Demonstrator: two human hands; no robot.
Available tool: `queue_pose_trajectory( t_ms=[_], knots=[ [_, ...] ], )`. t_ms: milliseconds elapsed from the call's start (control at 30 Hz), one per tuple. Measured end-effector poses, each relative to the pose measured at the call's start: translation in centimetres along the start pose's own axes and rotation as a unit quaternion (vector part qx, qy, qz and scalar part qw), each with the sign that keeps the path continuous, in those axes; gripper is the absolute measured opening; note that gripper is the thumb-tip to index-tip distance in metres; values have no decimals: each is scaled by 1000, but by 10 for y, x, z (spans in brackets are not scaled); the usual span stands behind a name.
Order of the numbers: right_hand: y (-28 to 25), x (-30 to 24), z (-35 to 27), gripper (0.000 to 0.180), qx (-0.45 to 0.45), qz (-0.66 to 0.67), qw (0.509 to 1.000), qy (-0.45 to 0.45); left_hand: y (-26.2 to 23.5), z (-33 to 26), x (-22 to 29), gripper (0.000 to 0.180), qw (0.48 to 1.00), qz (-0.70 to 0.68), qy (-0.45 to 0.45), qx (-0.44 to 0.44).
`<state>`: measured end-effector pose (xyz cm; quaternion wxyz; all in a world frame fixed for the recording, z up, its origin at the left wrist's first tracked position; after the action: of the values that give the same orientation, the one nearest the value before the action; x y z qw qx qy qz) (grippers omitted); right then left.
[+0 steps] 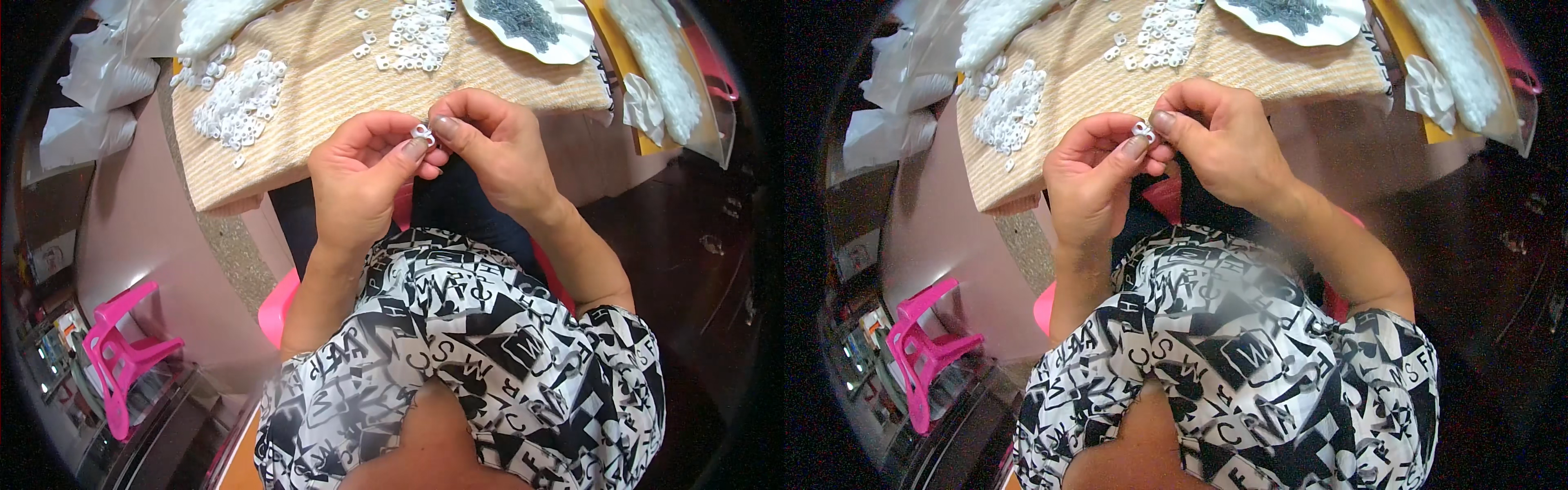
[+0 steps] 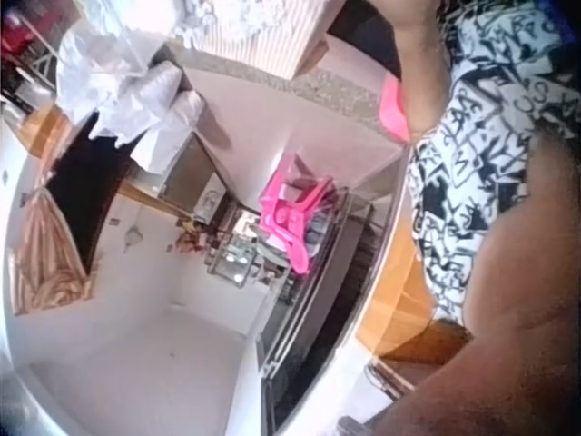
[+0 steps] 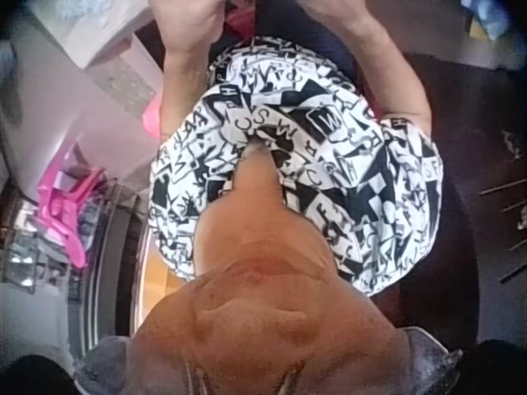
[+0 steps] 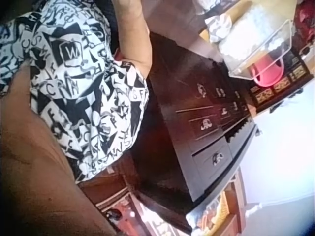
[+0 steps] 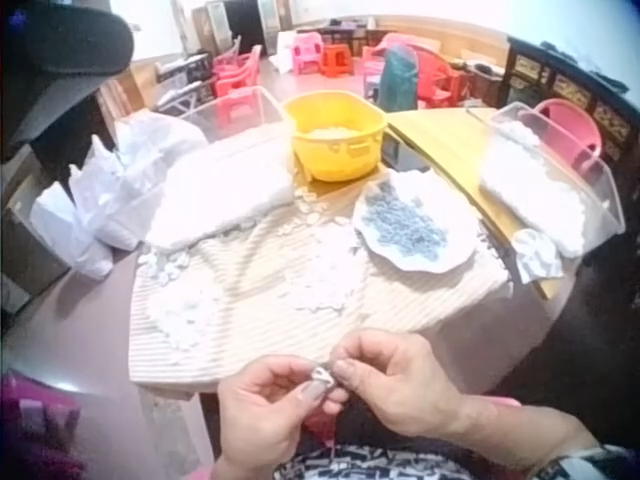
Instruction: Assembling small plastic components by manually inserting metal pins into them.
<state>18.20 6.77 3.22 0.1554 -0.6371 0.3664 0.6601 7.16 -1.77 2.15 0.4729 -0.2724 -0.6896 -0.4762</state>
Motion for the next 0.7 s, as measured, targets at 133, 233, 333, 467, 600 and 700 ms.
queue_pose_trajectory(
  t_ms=[133, 233, 333, 467, 600, 700],
  knots=[
    [2, -1, 0, 9, -1, 18, 1000, 6, -2, 0, 1, 13, 1000, 4, 4, 2],
    [3, -1, 0, 9, -1, 45, 999, 19, -2, 0, 1, 13, 1000, 7, 4, 3],
    [3, -1, -1, 10, -3, 30, 999, 11, -1, 0, 0, 13, 1000, 14, 7, 5],
    [5, -2, -2, 9, 0, -14, 1000, -14, 0, -1, 0, 12, 999, 30, 16, 13],
    [6, 1, -4, 7, 12, -34, 999, -39, 2, -3, -1, 12, 999, 39, 17, 21],
    [8, 3, -4, 6, 14, -42, 998, -53, 2, -6, 1, 11, 997, 60, 21, 33]
  ],
)
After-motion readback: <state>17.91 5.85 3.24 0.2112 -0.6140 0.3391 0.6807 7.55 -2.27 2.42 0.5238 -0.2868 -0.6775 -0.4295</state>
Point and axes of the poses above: each hand's wrist, its own z-axis towards the middle knuckle, its own y-axis out of the palm, x = y × z, the point moved 2 cm from there along z, towards the middle knuckle, and after that the axes turned 7 degrees about z, right-handed, at the moved point
